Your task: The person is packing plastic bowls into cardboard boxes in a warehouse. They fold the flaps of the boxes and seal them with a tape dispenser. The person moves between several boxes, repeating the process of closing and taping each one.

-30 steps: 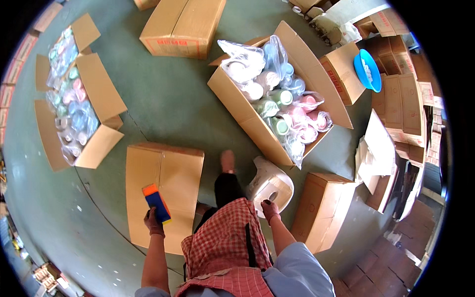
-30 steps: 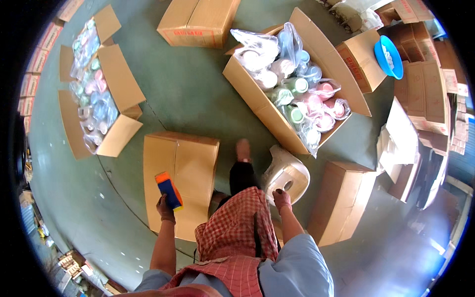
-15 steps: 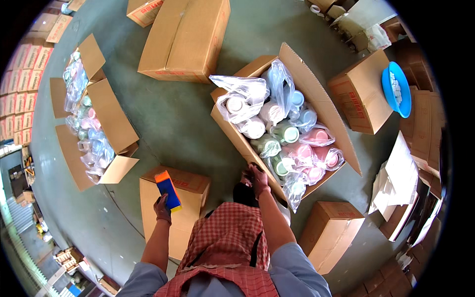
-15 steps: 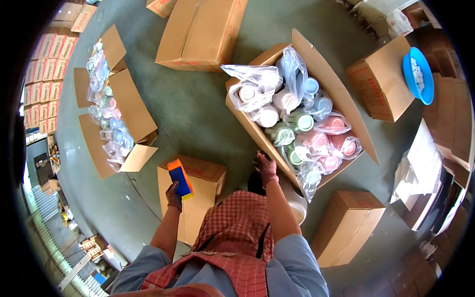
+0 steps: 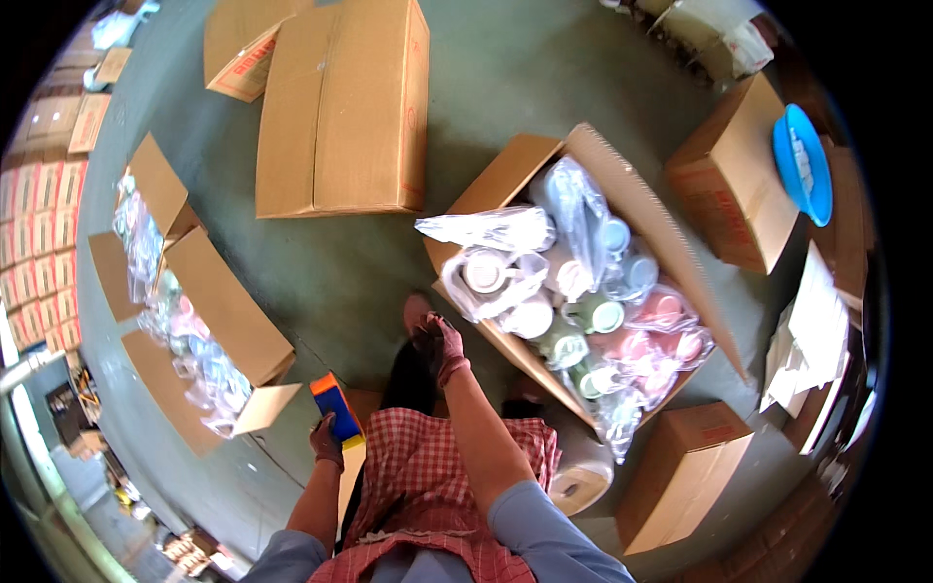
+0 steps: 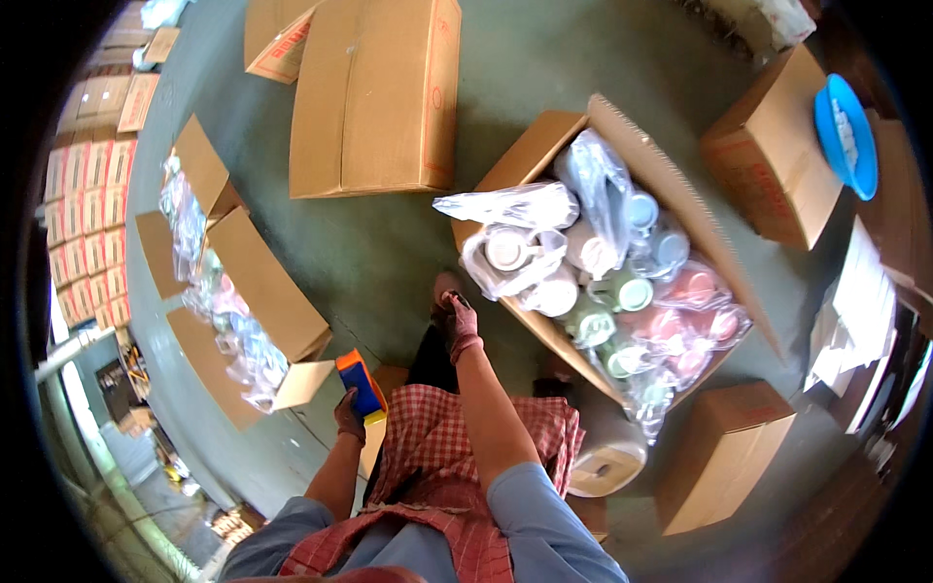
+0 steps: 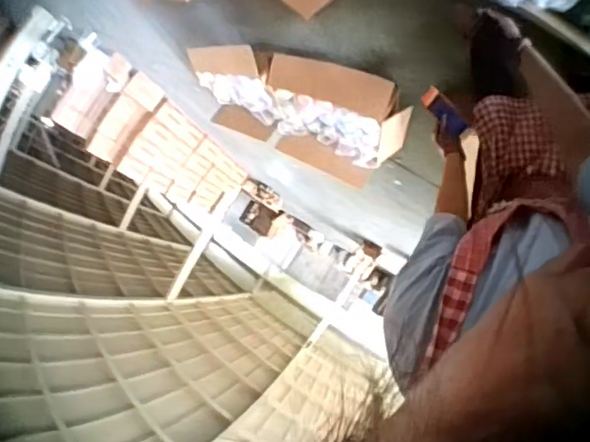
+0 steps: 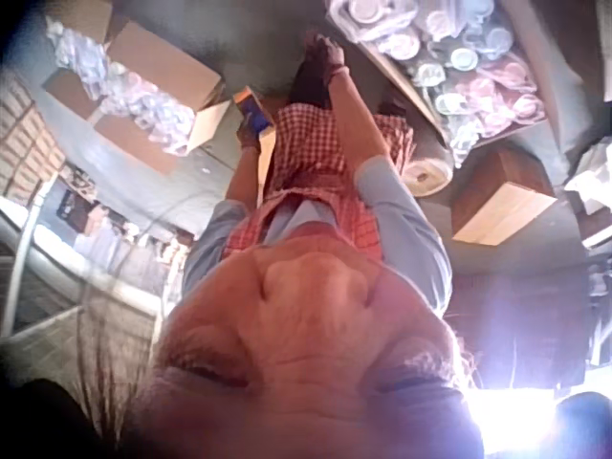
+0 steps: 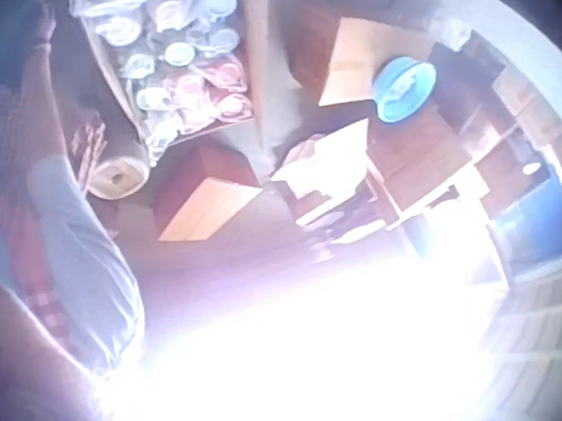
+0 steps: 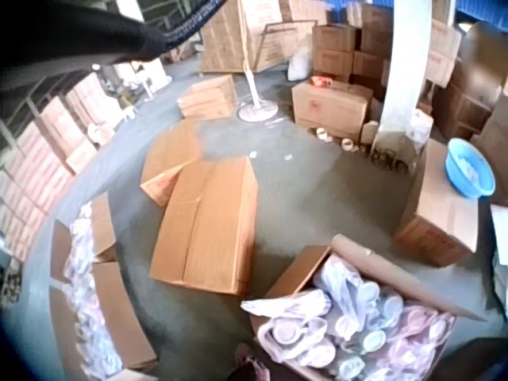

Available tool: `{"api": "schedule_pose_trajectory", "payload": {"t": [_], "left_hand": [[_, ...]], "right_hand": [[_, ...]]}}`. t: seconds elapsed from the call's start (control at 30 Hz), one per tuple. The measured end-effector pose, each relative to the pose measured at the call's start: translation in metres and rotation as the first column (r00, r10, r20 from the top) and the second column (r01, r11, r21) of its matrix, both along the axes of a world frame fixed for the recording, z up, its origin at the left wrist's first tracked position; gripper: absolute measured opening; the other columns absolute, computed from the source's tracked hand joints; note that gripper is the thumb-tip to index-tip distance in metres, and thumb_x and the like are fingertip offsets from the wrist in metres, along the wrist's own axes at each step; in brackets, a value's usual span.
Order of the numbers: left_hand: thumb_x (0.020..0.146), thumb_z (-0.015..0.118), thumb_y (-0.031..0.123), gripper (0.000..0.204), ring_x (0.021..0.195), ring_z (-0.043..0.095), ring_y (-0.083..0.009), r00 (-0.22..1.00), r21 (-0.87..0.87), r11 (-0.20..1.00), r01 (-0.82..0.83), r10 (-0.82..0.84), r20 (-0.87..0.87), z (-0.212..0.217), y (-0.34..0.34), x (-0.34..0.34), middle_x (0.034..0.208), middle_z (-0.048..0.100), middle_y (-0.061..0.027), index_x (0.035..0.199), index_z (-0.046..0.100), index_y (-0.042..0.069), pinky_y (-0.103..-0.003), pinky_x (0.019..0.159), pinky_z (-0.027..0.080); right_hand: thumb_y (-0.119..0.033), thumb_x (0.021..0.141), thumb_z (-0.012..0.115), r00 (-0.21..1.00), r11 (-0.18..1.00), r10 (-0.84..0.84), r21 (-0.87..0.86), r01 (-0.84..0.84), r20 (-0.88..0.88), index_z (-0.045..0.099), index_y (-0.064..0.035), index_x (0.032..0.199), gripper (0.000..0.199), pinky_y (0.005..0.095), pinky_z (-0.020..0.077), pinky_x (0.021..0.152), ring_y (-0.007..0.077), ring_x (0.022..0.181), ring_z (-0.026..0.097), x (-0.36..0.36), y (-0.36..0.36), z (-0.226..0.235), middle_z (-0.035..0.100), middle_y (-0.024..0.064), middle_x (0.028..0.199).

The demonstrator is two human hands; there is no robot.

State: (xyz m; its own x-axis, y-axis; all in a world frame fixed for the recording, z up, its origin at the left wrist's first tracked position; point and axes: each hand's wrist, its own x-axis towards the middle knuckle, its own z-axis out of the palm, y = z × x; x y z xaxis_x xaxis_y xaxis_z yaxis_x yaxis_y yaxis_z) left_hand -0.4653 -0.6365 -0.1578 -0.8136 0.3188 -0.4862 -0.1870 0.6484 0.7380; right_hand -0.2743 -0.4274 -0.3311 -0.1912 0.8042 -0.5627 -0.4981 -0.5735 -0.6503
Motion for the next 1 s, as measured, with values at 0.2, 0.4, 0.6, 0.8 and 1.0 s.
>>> {"api": "schedule_pose_trajectory", "payload": {"t": [0.2, 0.4, 0.6, 0.8, 1.0], "left_hand": [[0.073, 0.054, 0.007, 0.016, 0.085, 0.054, -0.0161, 0.989, -0.081, 0.991, 0.107, -0.097, 0.112, 0.009, 0.047, -0.065, 0.091, 0.058, -0.0053, 0.087, 0.059, 0.003, -0.029, 0.079, 0.041], [0.075, 0.055, 0.015, 0.018, 0.083, 0.053, -0.0148, 0.956, -0.032, 0.987, -0.158, 0.161, 0.246, 0.004, 0.070, -0.103, 0.088, 0.057, -0.0037, 0.087, 0.059, 0.002, -0.028, 0.079, 0.041], [0.078, 0.052, 0.019, 0.022, 0.083, 0.053, -0.0158, 0.967, 0.017, 0.999, 0.035, -0.038, 0.251, -0.009, 0.128, -0.080, 0.088, 0.057, -0.0060, 0.087, 0.059, 0.000, -0.028, 0.079, 0.040], [0.075, 0.056, 0.021, 0.033, 0.087, 0.052, -0.0166, 0.929, 0.082, 0.996, -0.027, -0.005, 0.370, -0.011, 0.205, -0.046, 0.096, 0.055, -0.0040, 0.101, 0.054, 0.001, -0.029, 0.080, 0.040], [0.077, 0.053, 0.030, 0.042, 0.098, 0.049, -0.0184, 0.846, 0.248, 0.959, -0.140, -0.014, 0.532, -0.046, 0.224, -0.042, 0.107, 0.052, -0.0056, 0.111, 0.050, 0.006, -0.033, 0.087, 0.036]], "right_hand": [[-0.024, 0.080, 0.055, 0.596, 0.700, -0.601, -0.711, 0.070, -0.533, 0.051, -0.0168, 0.088, 0.011, 0.0270, 0.0405, 0.066, 0.0119, 0.069, 0.049, -0.053, 0.054, -0.047, 0.048, -0.0009, 0.076], [-0.030, 0.084, 0.047, 0.695, 0.488, -0.718, -0.696, 0.527, 0.023, 0.047, -0.0112, 0.096, 0.022, 0.0309, 0.0382, 0.076, 0.0157, 0.092, 0.042, -0.091, 0.135, -0.019, 0.049, 0.0016, 0.091], [-0.035, 0.085, 0.042, 0.497, 0.593, -0.785, -0.680, 0.432, -0.368, 0.040, -0.0114, 0.111, 0.035, 0.0361, 0.0437, 0.072, 0.0270, 0.088, 0.050, -0.085, 0.121, -0.028, 0.052, 0.0112, 0.099], [-0.033, 0.085, 0.043, 0.506, 0.580, -0.788, -0.701, 0.416, -0.352, 0.042, -0.0133, 0.105, 0.028, 0.0379, 0.0442, 0.066, 0.0255, 0.074, 0.052, -0.059, 0.126, 0.041, 0.051, 0.0084, 0.093], [-0.030, 0.082, 0.047, 0.630, 0.608, -0.693, -0.753, 0.251, -0.350, 0.053, -0.0115, 0.086, 0.020, 0.0279, 0.0419, 0.054, 0.0153, 0.063, 0.052, -0.029, 0.089, 0.096, 0.053, 0.0013, 0.079]]}}
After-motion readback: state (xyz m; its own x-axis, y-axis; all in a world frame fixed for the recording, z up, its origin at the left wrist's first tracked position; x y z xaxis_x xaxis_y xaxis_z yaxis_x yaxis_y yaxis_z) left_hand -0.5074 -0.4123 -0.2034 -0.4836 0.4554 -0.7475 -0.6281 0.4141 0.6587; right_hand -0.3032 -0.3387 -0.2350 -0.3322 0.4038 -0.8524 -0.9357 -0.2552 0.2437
